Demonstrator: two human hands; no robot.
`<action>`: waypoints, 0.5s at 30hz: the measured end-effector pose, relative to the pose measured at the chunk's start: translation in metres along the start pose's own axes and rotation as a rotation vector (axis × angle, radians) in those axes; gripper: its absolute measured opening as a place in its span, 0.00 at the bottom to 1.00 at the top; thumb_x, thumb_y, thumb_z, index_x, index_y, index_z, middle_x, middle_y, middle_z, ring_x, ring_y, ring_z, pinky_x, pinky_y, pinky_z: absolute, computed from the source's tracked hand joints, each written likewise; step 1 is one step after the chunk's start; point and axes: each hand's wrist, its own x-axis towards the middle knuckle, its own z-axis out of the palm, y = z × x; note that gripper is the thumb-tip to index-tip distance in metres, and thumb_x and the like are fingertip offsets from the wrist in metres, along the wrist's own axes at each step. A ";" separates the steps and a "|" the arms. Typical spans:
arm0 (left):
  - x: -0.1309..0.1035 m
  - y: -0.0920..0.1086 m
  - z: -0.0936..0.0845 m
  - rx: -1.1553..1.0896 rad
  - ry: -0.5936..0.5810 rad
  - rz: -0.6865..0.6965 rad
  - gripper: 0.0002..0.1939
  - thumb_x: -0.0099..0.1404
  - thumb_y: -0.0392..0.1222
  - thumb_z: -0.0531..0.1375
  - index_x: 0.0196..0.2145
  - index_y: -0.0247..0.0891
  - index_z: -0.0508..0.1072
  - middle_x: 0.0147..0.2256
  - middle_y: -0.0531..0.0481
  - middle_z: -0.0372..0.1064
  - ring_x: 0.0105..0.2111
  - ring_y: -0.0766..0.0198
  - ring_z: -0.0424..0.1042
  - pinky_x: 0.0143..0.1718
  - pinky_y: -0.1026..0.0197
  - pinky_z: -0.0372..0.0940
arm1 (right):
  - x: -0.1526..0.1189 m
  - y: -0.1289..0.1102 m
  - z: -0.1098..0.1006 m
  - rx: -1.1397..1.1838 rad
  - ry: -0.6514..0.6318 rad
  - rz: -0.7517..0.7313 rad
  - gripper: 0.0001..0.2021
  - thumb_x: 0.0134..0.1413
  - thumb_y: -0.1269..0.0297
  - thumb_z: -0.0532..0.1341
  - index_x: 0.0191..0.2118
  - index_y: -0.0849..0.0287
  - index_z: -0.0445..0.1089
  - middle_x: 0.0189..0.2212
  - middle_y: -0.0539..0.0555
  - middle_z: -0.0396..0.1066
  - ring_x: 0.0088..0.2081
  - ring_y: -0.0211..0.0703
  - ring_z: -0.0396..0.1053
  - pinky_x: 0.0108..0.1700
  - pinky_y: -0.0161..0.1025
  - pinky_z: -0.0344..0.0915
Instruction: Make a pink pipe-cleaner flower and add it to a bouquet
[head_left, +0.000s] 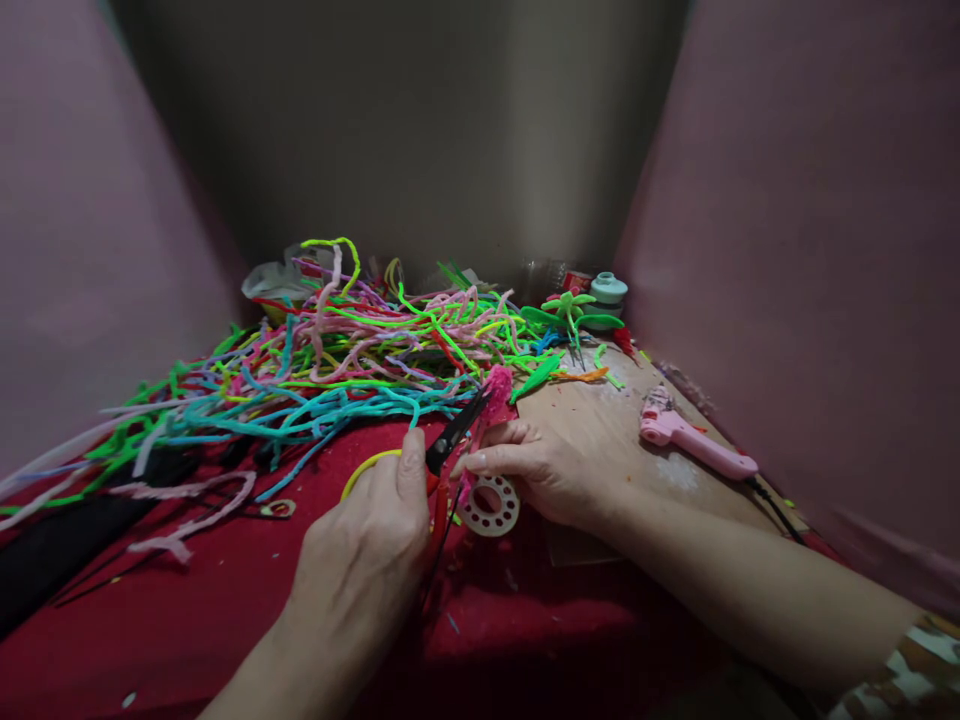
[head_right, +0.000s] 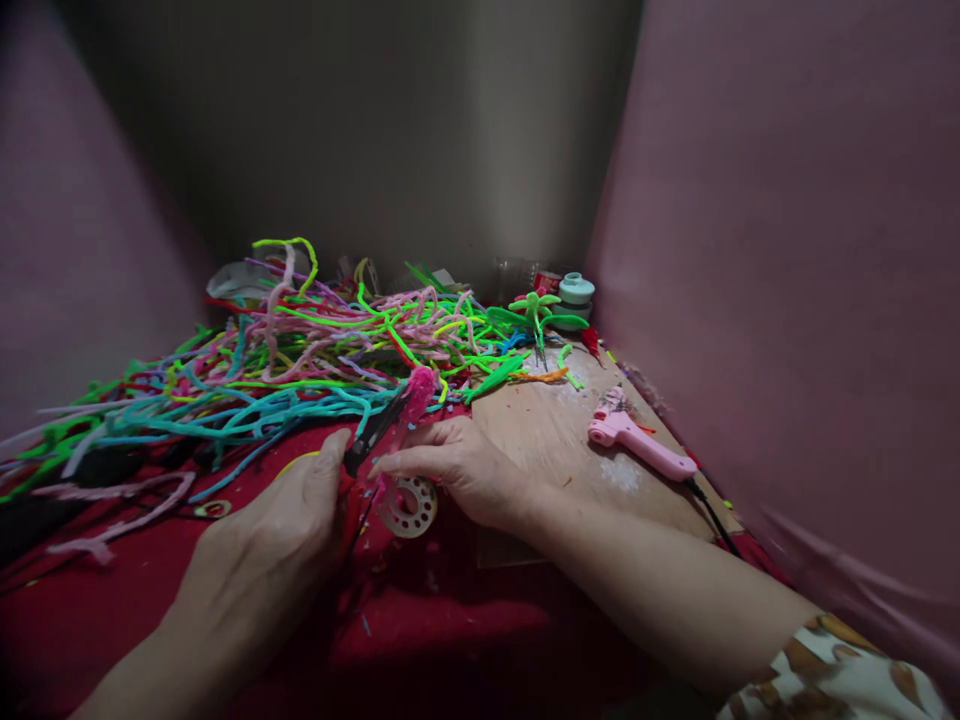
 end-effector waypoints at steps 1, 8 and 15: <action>0.000 0.000 0.000 -0.003 0.000 0.001 0.21 0.61 0.26 0.46 0.51 0.25 0.65 0.29 0.42 0.71 0.25 0.60 0.71 0.20 0.64 0.62 | 0.000 -0.001 0.000 -0.005 0.007 0.003 0.08 0.43 0.64 0.66 0.23 0.63 0.71 0.18 0.47 0.68 0.19 0.30 0.59 0.27 0.33 0.55; -0.001 -0.001 -0.002 -0.044 0.033 0.022 0.21 0.59 0.25 0.48 0.50 0.24 0.67 0.31 0.40 0.72 0.25 0.59 0.72 0.20 0.64 0.65 | -0.001 0.000 0.002 -0.013 0.031 0.024 0.06 0.42 0.66 0.66 0.25 0.64 0.72 0.21 0.48 0.70 0.22 0.31 0.62 0.30 0.34 0.56; -0.003 -0.002 -0.002 -0.086 0.031 0.033 0.22 0.57 0.24 0.48 0.50 0.24 0.66 0.31 0.40 0.73 0.24 0.61 0.72 0.19 0.65 0.64 | -0.002 0.000 0.000 -0.040 0.020 0.030 0.08 0.42 0.64 0.66 0.27 0.64 0.73 0.22 0.48 0.70 0.23 0.32 0.62 0.31 0.34 0.56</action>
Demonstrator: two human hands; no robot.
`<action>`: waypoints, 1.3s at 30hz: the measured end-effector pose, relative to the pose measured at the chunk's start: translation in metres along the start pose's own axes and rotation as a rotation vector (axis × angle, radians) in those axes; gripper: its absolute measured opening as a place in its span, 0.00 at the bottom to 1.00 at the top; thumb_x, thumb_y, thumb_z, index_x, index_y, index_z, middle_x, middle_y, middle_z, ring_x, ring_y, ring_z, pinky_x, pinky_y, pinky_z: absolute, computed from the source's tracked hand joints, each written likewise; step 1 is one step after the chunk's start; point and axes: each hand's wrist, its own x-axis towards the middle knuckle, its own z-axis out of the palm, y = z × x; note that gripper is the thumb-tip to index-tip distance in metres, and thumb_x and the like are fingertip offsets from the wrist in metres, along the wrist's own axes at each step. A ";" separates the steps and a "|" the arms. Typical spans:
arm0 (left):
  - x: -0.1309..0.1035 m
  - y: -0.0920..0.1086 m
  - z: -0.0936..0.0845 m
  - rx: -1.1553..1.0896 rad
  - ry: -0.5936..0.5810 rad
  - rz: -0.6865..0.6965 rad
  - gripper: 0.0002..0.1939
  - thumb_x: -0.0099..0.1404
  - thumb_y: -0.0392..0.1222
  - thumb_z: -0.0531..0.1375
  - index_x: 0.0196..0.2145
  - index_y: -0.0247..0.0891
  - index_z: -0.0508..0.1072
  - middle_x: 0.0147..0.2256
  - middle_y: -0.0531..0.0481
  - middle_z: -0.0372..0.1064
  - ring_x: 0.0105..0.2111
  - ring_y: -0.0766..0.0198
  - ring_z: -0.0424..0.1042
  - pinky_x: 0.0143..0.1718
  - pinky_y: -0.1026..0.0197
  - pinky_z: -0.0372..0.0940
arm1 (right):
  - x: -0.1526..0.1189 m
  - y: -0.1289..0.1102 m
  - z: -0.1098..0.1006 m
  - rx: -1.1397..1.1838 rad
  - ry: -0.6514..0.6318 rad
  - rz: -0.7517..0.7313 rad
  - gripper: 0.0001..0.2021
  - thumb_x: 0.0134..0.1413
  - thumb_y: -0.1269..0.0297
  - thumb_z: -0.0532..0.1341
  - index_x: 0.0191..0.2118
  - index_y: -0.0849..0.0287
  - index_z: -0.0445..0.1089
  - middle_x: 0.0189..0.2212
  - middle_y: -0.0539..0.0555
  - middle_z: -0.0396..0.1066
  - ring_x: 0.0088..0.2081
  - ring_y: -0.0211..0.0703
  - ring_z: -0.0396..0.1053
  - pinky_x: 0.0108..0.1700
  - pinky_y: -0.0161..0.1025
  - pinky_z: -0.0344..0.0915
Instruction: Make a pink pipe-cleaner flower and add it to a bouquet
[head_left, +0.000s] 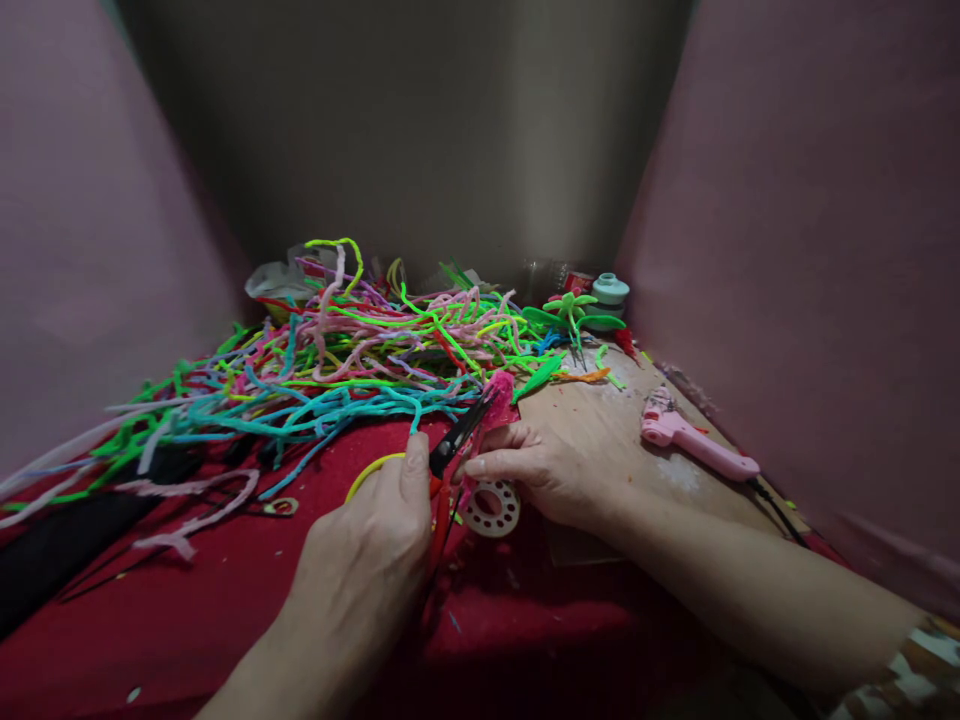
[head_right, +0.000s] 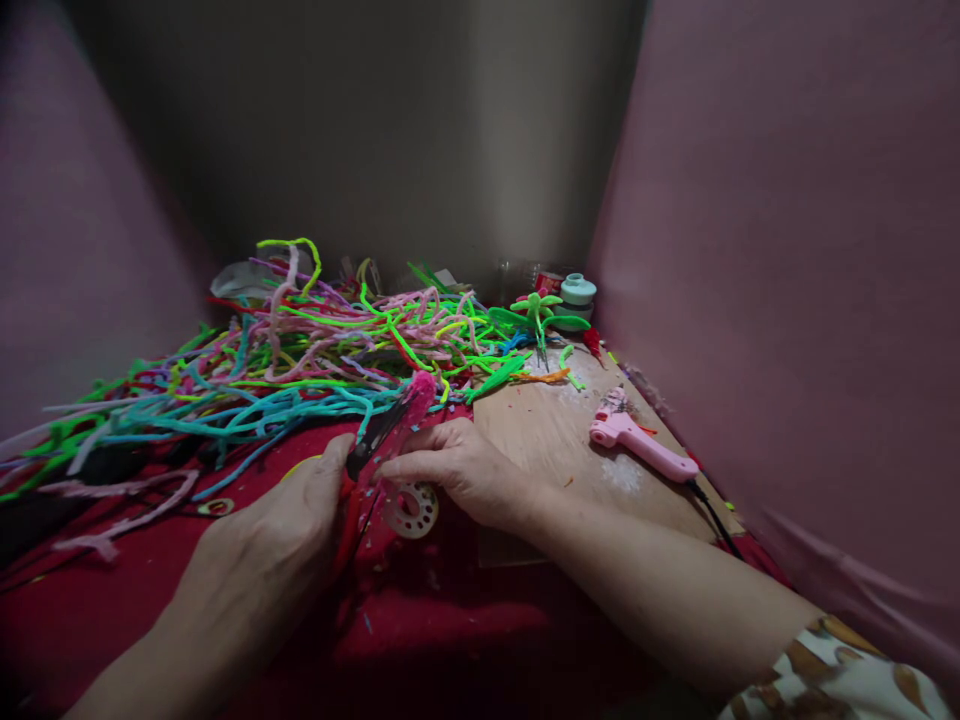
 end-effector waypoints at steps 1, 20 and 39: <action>-0.001 0.000 0.001 -0.004 -0.001 0.003 0.22 0.58 0.24 0.48 0.50 0.24 0.66 0.32 0.40 0.73 0.25 0.61 0.72 0.19 0.65 0.64 | 0.000 -0.001 0.000 0.000 0.005 0.001 0.07 0.42 0.65 0.66 0.26 0.64 0.73 0.22 0.48 0.69 0.23 0.32 0.62 0.31 0.34 0.56; -0.002 0.004 0.001 0.073 0.000 -0.005 0.21 0.60 0.25 0.48 0.51 0.22 0.64 0.32 0.38 0.73 0.30 0.58 0.74 0.21 0.65 0.66 | -0.004 -0.009 0.006 -0.006 0.034 0.008 0.05 0.37 0.68 0.66 0.25 0.63 0.73 0.21 0.47 0.70 0.24 0.32 0.62 0.34 0.35 0.58; 0.004 0.005 0.001 0.043 -0.076 -0.021 0.21 0.60 0.26 0.47 0.50 0.24 0.66 0.31 0.40 0.72 0.26 0.59 0.74 0.18 0.65 0.65 | -0.002 -0.008 0.007 -0.057 0.067 0.017 0.06 0.38 0.67 0.66 0.22 0.64 0.71 0.19 0.47 0.67 0.22 0.32 0.60 0.29 0.34 0.56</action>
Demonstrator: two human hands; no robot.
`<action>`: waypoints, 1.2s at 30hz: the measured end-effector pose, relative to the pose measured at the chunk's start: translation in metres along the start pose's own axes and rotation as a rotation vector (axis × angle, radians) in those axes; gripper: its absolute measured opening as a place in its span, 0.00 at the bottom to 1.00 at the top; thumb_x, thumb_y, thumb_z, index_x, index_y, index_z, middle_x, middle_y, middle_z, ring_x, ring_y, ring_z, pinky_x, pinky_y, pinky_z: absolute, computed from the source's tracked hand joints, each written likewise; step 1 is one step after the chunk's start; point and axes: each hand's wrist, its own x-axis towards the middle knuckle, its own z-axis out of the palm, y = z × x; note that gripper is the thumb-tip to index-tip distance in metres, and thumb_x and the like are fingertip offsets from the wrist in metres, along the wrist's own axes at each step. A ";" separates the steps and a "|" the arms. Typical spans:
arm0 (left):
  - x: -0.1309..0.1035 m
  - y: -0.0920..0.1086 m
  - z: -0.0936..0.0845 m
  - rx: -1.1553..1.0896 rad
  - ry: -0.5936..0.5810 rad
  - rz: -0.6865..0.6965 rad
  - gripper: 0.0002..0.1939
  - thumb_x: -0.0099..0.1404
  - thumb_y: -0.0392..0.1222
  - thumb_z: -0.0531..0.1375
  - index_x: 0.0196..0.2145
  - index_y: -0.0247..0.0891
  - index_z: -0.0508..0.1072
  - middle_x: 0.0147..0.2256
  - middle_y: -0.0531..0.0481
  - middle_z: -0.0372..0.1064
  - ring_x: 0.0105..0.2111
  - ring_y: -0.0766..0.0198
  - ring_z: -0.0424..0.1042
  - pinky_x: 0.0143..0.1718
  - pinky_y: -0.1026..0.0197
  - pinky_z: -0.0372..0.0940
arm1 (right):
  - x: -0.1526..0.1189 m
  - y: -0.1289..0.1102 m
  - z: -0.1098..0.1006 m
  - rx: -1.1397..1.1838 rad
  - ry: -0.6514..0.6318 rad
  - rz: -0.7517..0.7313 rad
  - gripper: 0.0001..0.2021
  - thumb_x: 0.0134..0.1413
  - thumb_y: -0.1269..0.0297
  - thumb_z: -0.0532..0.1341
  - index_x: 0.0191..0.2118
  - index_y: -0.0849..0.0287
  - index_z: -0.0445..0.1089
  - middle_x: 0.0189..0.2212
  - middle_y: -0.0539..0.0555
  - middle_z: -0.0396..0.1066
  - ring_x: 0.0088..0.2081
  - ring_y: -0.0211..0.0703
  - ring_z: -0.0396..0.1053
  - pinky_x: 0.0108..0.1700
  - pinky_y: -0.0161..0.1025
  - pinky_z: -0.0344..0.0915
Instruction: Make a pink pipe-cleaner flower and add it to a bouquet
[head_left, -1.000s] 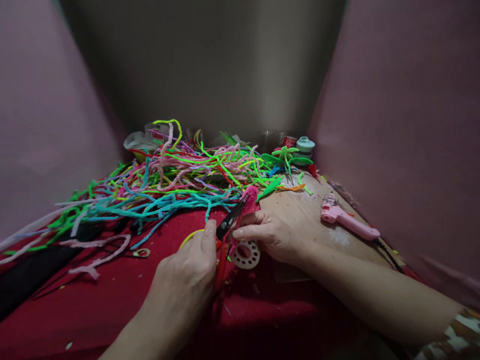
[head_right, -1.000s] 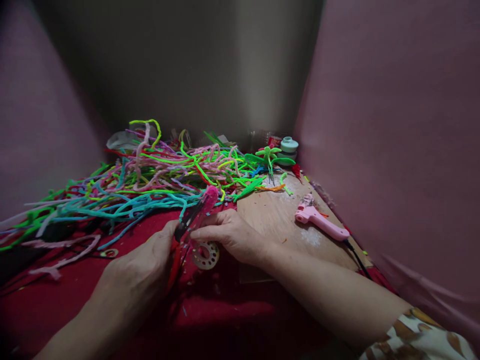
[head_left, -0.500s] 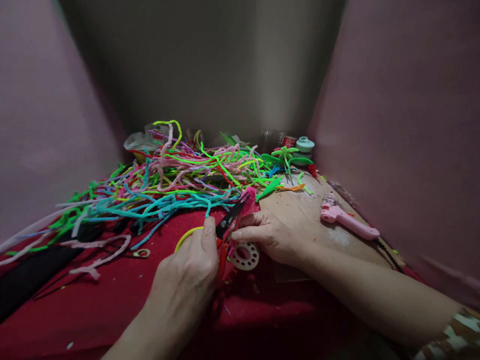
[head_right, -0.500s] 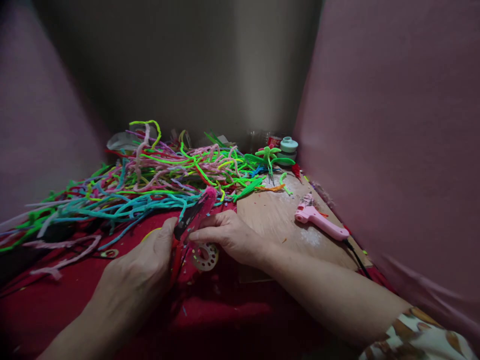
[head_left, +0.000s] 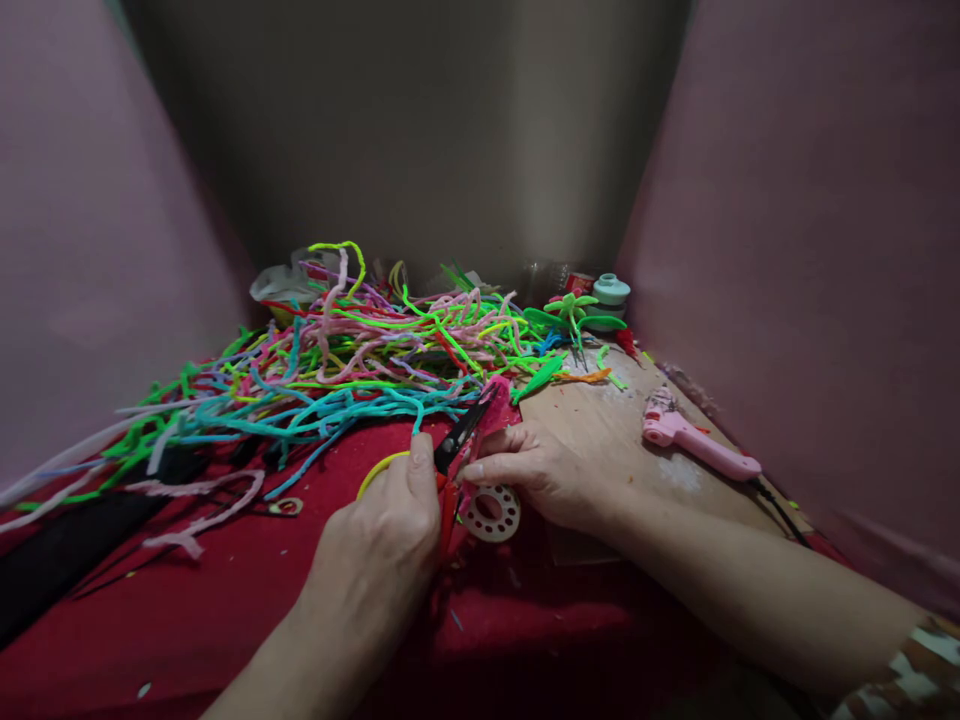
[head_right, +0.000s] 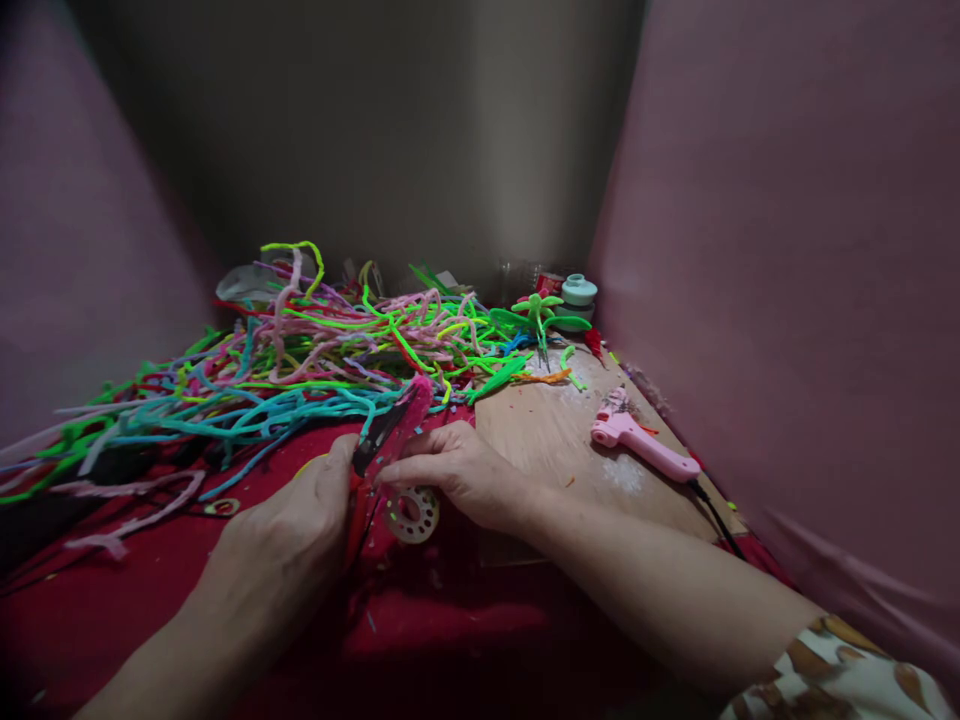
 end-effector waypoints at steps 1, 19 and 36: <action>0.000 0.000 0.000 -0.010 -0.001 0.001 0.21 0.60 0.26 0.47 0.50 0.24 0.66 0.31 0.39 0.72 0.26 0.59 0.74 0.19 0.64 0.66 | 0.000 0.000 0.000 0.010 0.002 0.003 0.06 0.37 0.67 0.67 0.22 0.64 0.71 0.19 0.47 0.67 0.22 0.32 0.60 0.29 0.34 0.56; 0.036 -0.045 0.015 -0.236 -0.648 -0.067 0.15 0.64 0.39 0.45 0.44 0.35 0.65 0.37 0.36 0.73 0.35 0.45 0.74 0.30 0.52 0.64 | 0.007 0.005 -0.004 0.152 -0.078 0.009 0.05 0.35 0.66 0.66 0.21 0.63 0.74 0.14 0.47 0.66 0.16 0.31 0.59 0.23 0.32 0.55; 0.037 -0.001 -0.006 -1.481 -0.389 -0.401 0.09 0.56 0.44 0.59 0.33 0.38 0.65 0.28 0.54 0.68 0.28 0.65 0.68 0.32 0.62 0.62 | 0.003 -0.004 -0.002 -0.054 0.256 -0.128 0.11 0.42 0.65 0.63 0.16 0.61 0.65 0.14 0.45 0.60 0.18 0.31 0.56 0.23 0.33 0.52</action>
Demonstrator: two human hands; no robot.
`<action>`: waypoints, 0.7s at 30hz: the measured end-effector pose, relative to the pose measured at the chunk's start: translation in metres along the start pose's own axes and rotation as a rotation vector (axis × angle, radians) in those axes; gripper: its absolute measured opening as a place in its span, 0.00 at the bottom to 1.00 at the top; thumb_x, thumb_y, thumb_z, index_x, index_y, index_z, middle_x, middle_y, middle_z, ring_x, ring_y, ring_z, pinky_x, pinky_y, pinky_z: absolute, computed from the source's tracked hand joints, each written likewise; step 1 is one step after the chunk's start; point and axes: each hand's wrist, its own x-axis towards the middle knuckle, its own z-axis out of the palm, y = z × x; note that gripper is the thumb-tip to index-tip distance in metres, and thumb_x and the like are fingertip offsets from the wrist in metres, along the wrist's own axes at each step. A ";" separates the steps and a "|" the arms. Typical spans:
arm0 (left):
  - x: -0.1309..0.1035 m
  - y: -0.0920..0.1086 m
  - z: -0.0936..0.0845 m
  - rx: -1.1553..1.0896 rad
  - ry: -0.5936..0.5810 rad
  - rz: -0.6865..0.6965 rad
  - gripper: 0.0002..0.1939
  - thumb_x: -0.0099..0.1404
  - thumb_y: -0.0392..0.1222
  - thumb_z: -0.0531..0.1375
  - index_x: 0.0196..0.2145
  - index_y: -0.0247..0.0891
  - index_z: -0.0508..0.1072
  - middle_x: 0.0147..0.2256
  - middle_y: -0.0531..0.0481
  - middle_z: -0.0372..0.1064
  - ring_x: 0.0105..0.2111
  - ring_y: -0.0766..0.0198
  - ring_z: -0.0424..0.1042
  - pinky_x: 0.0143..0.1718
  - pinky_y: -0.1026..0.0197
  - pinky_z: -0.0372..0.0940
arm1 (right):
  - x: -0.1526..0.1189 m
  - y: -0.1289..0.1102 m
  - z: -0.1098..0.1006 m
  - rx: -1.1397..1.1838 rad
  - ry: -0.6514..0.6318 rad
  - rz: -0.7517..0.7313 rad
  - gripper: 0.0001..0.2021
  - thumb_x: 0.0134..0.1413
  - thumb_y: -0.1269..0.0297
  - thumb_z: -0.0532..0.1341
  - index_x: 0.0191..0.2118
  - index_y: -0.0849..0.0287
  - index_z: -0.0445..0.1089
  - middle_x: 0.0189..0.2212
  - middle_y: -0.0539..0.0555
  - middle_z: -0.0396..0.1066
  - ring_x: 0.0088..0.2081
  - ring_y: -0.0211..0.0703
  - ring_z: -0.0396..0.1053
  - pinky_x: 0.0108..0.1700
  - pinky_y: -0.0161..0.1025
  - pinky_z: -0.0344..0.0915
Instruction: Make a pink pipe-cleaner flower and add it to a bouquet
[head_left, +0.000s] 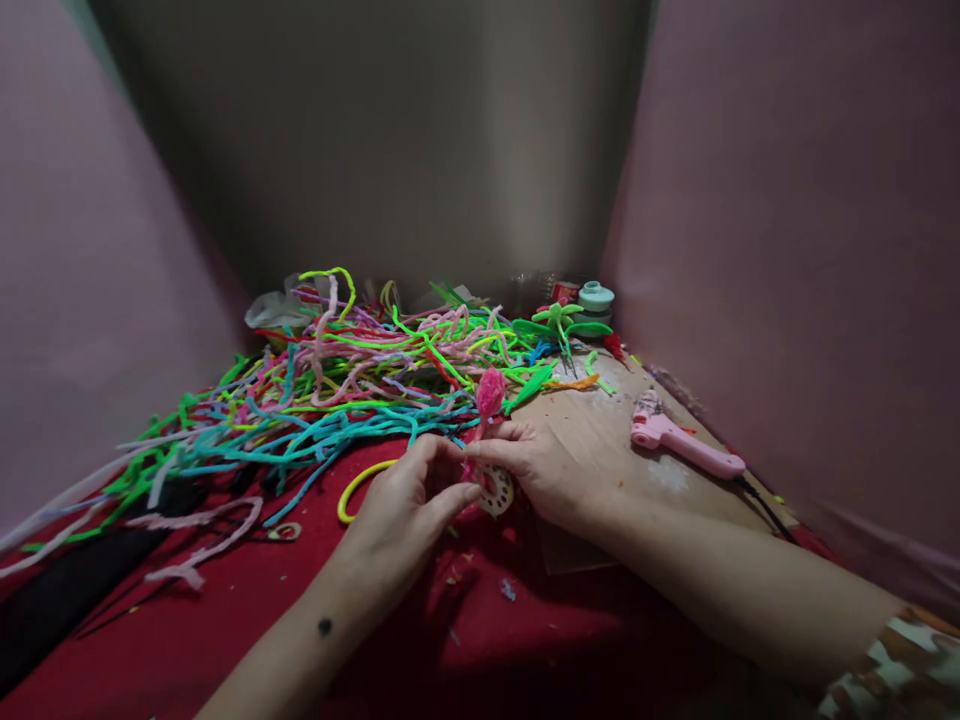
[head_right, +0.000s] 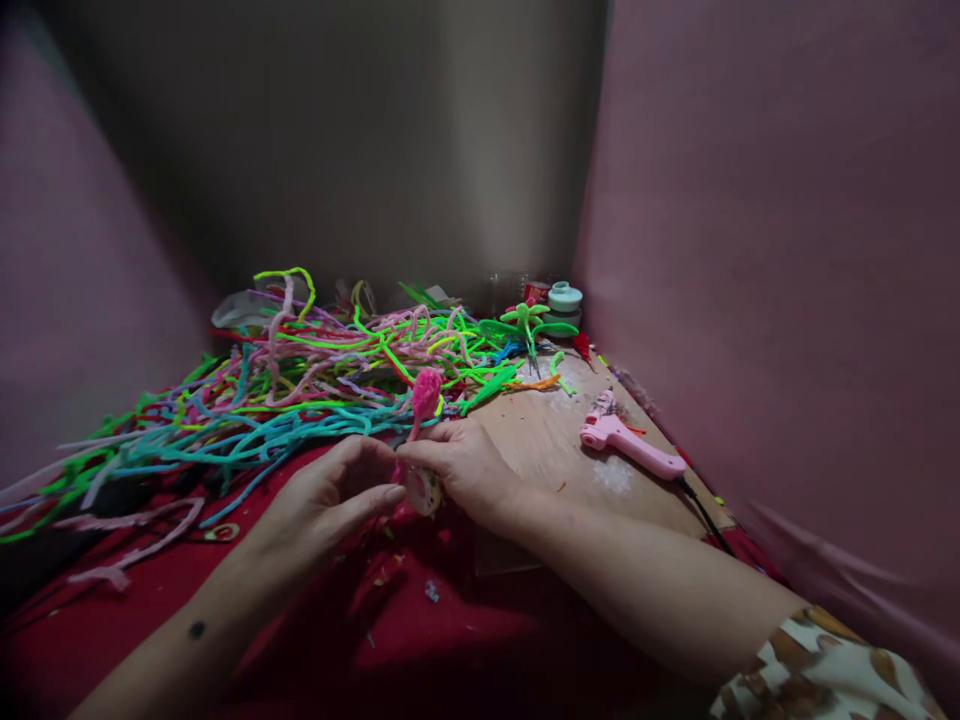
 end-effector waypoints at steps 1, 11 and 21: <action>0.001 -0.003 0.002 -0.024 -0.003 -0.010 0.08 0.56 0.43 0.59 0.33 0.38 0.65 0.28 0.54 0.68 0.29 0.64 0.68 0.31 0.62 0.62 | 0.001 0.002 0.000 0.006 -0.011 0.003 0.11 0.42 0.65 0.63 0.17 0.62 0.65 0.14 0.45 0.61 0.18 0.31 0.56 0.23 0.33 0.52; 0.005 -0.005 0.008 0.050 0.176 0.085 0.07 0.61 0.43 0.54 0.30 0.37 0.67 0.27 0.53 0.67 0.28 0.66 0.65 0.32 0.64 0.60 | 0.004 0.005 -0.004 0.092 -0.142 -0.056 0.13 0.47 0.58 0.62 0.21 0.63 0.66 0.17 0.46 0.62 0.20 0.31 0.57 0.24 0.32 0.53; 0.006 0.004 0.001 0.068 0.238 0.118 0.08 0.60 0.43 0.55 0.28 0.36 0.69 0.25 0.53 0.67 0.27 0.67 0.63 0.30 0.65 0.59 | 0.006 0.004 -0.006 0.234 -0.291 -0.150 0.10 0.49 0.62 0.62 0.22 0.60 0.70 0.20 0.49 0.67 0.23 0.34 0.62 0.31 0.35 0.60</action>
